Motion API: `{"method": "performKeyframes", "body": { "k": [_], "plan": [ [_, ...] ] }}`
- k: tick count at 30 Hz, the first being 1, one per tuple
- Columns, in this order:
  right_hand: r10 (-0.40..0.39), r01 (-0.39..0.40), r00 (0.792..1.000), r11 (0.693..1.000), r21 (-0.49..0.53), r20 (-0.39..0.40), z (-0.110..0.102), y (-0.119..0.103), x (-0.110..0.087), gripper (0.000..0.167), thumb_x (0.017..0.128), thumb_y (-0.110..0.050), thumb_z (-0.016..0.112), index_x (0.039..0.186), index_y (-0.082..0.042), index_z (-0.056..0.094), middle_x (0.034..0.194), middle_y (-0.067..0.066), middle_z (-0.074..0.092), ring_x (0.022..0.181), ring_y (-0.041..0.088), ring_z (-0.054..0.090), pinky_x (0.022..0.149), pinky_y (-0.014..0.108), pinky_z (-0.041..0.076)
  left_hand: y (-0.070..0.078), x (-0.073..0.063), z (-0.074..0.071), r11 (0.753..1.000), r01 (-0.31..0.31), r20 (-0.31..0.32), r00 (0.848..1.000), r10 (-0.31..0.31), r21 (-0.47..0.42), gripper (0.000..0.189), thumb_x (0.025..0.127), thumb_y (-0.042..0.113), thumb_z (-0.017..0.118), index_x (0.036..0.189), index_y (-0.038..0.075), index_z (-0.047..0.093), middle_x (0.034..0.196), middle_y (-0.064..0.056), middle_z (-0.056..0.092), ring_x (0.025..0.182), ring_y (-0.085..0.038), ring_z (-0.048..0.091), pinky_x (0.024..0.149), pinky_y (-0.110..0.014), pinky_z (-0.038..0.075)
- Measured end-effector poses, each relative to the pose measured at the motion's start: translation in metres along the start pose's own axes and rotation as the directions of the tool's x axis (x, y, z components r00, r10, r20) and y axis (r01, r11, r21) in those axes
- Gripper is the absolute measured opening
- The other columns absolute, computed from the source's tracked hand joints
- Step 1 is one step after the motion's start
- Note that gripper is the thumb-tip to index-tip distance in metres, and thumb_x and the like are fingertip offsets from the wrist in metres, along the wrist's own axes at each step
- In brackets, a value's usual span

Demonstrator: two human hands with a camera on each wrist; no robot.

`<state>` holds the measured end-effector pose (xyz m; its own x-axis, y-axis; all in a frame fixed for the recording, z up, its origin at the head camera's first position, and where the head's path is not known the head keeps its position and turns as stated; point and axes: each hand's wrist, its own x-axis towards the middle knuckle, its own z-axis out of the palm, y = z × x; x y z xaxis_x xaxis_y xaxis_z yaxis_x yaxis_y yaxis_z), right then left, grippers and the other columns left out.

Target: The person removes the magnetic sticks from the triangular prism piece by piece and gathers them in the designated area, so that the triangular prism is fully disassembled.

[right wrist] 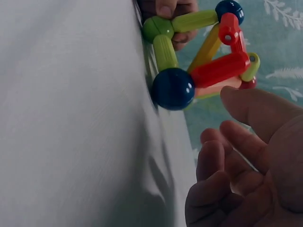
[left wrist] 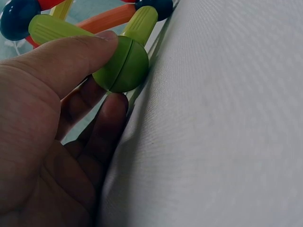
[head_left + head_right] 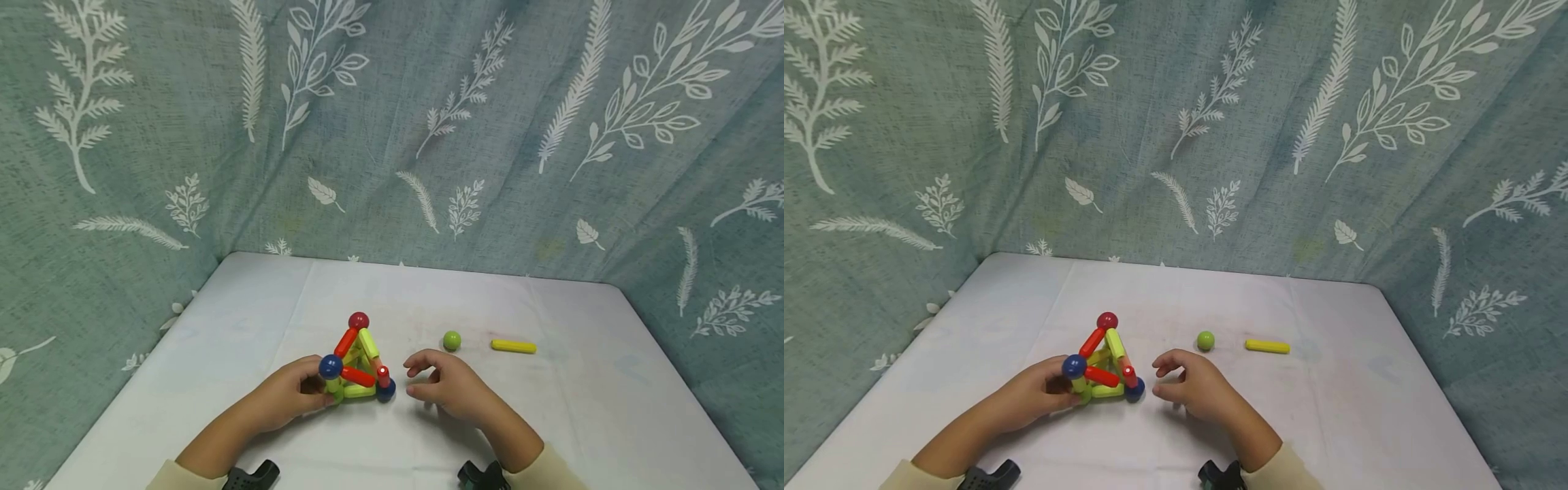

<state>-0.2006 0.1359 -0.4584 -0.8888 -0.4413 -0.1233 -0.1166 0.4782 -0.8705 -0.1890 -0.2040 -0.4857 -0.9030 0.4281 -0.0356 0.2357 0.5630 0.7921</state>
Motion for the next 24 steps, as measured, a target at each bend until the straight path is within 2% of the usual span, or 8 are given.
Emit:
{"method": "performKeyframes", "body": {
  "k": [5, 11, 16, 22, 24],
  "plan": [
    [-0.004, 0.004, 1.0, 1.0, 0.005, -0.003, 0.011, -0.004, 0.006, 0.037, 0.089, -0.021, 0.085, 0.122, -0.019, 0.069, 0.116, 0.001, 0.07, 0.077, 0.02, 0.063, 0.058, 0.033, 0.054, 0.001, -0.001, 0.0, 1.0, 0.005, 0.005, 1.0, -0.005, -0.001, 0.026, 0.087, 0.029, 0.086, 0.108, 0.034, 0.072, 0.103, 0.005, 0.064, 0.094, -0.017, 0.061, 0.082, -0.026, 0.053],
    [0.019, -0.018, 1.0, 1.0, 0.018, -0.013, 0.026, -0.012, 0.012, 0.031, 0.089, -0.019, 0.084, 0.113, -0.027, 0.069, 0.116, -0.005, 0.069, 0.073, 0.02, 0.064, 0.056, 0.033, 0.054, 0.004, -0.001, 0.0, 1.0, 0.013, 0.002, 1.0, -0.013, 0.003, 0.026, 0.086, 0.03, 0.086, 0.107, 0.034, 0.072, 0.101, 0.005, 0.064, 0.093, -0.016, 0.061, 0.082, -0.026, 0.053],
    [0.048, -0.048, 0.999, 0.999, 0.017, -0.014, 0.036, -0.019, 0.014, 0.031, 0.087, -0.017, 0.086, 0.108, -0.028, 0.066, 0.103, -0.002, 0.069, 0.068, 0.019, 0.061, 0.055, 0.031, 0.051, 0.003, -0.002, -0.001, 1.0, 0.02, -0.003, 1.0, -0.02, 0.018, 0.027, 0.086, 0.03, 0.087, 0.108, 0.035, 0.072, 0.099, 0.005, 0.062, 0.092, -0.016, 0.059, 0.08, -0.026, 0.052],
    [0.071, -0.068, 0.993, 0.997, 0.037, -0.09, 0.042, -0.024, 0.016, 0.034, 0.086, -0.014, 0.086, 0.105, -0.022, 0.059, 0.085, 0.005, 0.066, 0.063, 0.017, 0.053, 0.054, 0.03, 0.043, 0.003, 0.001, -0.001, 1.0, 0.011, -0.001, 1.0, -0.011, 0.016, 0.026, 0.086, 0.031, 0.087, 0.107, 0.035, 0.071, 0.1, 0.006, 0.063, 0.092, -0.016, 0.061, 0.081, -0.026, 0.053],
    [0.069, -0.067, 0.992, 0.997, 0.024, -0.101, 0.043, -0.025, 0.016, 0.033, 0.086, -0.015, 0.086, 0.104, -0.023, 0.06, 0.086, 0.004, 0.065, 0.063, 0.017, 0.052, 0.054, 0.03, 0.043, 0.003, 0.001, 0.0, 1.0, 0.01, -0.005, 1.0, -0.01, 0.016, 0.026, 0.086, 0.031, 0.087, 0.107, 0.035, 0.071, 0.099, 0.006, 0.063, 0.092, -0.015, 0.061, 0.081, -0.026, 0.053]
  ]
}}
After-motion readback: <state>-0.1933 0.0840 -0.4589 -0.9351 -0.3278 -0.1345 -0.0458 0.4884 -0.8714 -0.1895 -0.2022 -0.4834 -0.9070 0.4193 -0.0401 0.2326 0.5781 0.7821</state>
